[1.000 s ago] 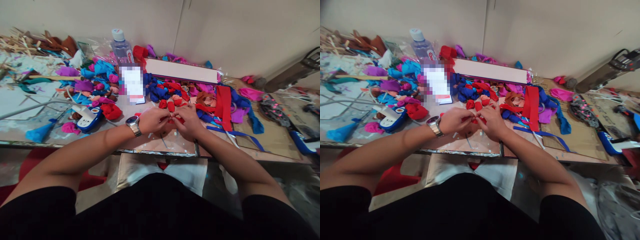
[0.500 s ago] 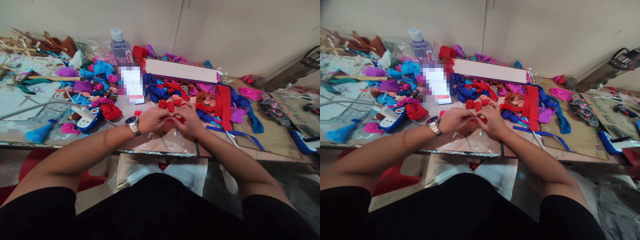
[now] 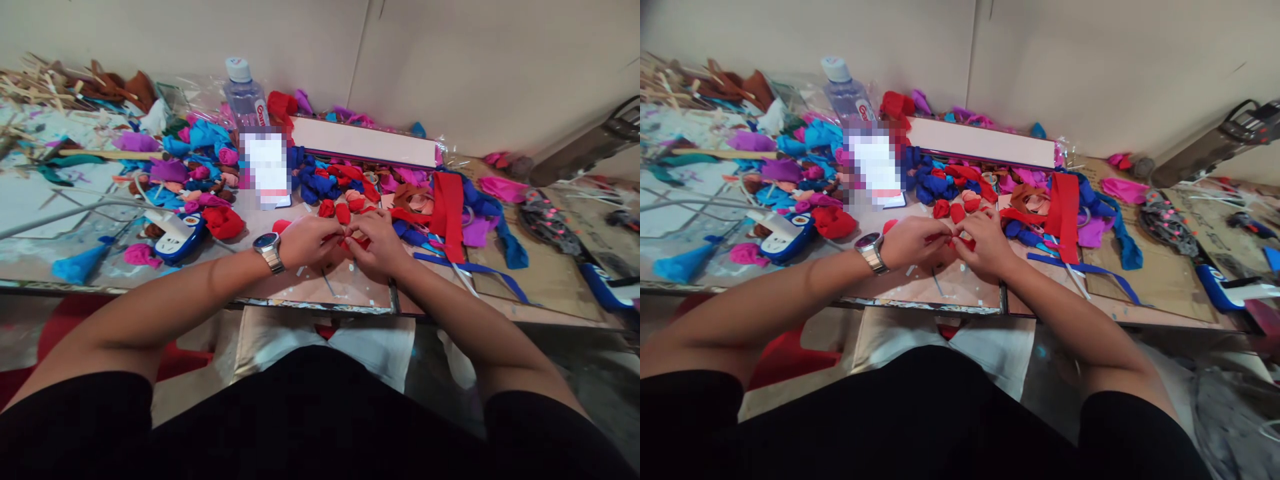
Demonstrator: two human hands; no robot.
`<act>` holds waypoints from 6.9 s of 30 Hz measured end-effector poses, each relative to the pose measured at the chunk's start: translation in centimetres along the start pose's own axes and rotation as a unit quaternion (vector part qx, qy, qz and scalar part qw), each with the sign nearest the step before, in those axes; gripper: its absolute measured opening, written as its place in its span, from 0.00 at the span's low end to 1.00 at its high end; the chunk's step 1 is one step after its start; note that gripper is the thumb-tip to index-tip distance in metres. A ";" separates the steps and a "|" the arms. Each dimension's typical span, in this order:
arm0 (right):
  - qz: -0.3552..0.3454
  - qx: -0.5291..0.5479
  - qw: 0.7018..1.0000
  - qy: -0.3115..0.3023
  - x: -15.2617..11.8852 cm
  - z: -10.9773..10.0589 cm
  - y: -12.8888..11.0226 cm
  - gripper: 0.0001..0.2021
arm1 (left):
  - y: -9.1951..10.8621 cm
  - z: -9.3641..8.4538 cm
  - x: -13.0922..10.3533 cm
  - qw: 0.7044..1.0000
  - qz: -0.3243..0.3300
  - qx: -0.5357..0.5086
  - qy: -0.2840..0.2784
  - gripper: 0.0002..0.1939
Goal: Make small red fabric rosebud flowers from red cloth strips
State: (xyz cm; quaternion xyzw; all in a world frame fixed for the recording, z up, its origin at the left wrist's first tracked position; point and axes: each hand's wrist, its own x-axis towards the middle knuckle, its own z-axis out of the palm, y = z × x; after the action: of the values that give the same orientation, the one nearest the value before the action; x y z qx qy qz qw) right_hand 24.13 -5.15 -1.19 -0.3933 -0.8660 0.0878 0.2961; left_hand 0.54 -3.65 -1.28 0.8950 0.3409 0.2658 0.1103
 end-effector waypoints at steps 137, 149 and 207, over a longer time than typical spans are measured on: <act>0.004 -0.002 1.000 -0.018 0.2 0.7 0.4 0.04 | 1.0 -0.7 0.1 0.998 -0.051 -0.010 -0.021 0.16; 0.010 0.000 1.000 0.004 0.1 0.5 0.7 0.04 | 0.2 -0.3 0.2 0.997 -0.066 -0.009 -0.027 0.17; -0.013 -0.007 1.000 -0.015 0.2 0.4 0.4 0.02 | 1.0 -0.9 0.1 0.997 -0.036 -0.024 -0.059 0.15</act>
State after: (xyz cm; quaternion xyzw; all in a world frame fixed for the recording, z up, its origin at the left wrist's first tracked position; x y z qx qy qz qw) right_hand 24.07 -4.73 -1.59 -0.3825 -0.8761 0.0837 0.2812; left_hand 0.68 -4.28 -0.13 0.8933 0.3594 0.2163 0.1616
